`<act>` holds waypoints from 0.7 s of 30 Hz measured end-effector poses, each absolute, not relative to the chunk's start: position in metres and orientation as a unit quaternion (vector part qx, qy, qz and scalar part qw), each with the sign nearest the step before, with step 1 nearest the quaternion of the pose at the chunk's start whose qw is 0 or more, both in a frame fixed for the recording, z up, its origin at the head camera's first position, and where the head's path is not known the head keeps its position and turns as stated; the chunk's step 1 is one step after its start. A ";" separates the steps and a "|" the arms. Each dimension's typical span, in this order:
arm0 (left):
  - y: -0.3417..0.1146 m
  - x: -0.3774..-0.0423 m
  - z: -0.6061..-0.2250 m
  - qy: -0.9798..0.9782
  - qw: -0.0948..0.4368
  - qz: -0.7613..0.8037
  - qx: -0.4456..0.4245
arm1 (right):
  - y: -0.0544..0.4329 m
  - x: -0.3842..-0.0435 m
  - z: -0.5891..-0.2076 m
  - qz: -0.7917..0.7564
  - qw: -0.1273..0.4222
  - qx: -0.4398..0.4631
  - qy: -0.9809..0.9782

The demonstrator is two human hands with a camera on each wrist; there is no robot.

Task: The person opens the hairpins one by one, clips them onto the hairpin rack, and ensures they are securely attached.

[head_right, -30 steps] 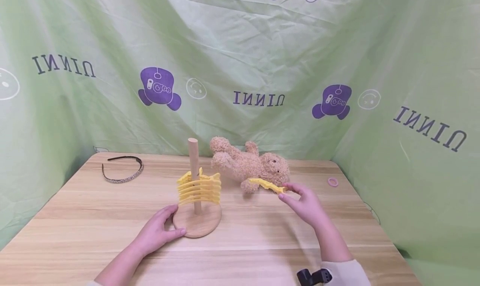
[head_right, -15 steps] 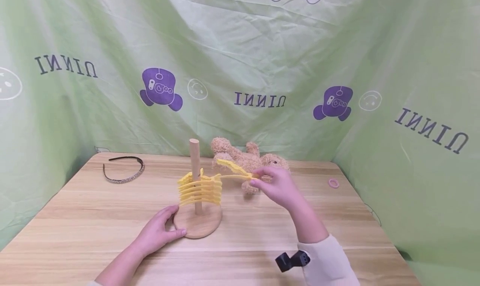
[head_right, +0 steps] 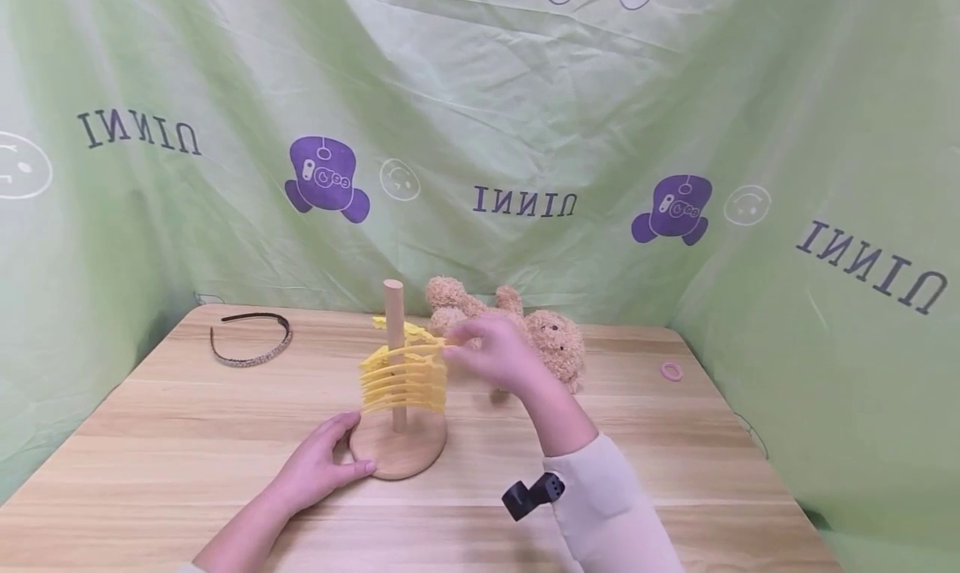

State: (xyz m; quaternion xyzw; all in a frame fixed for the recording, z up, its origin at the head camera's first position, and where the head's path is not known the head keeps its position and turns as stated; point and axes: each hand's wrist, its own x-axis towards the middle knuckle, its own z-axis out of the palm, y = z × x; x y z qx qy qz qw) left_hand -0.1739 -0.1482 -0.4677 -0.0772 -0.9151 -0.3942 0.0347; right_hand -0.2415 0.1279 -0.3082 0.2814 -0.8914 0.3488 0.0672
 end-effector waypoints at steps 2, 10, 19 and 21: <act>-0.148 -0.174 -0.468 -0.915 0.036 -0.394 -0.077 | 0.124 -0.243 -0.308 0.348 0.060 0.286 -0.891; -0.147 -0.174 -0.469 -0.911 0.039 -0.404 -0.077 | 0.118 -0.244 -0.311 0.335 0.062 0.299 -0.891; -0.147 -0.174 -0.468 -0.911 0.040 -0.403 -0.076 | 0.119 -0.241 -0.309 0.349 0.045 0.296 -0.888; -0.147 -0.174 -0.468 -0.911 0.039 -0.403 -0.075 | 0.119 -0.241 -0.309 0.351 0.043 0.295 -0.888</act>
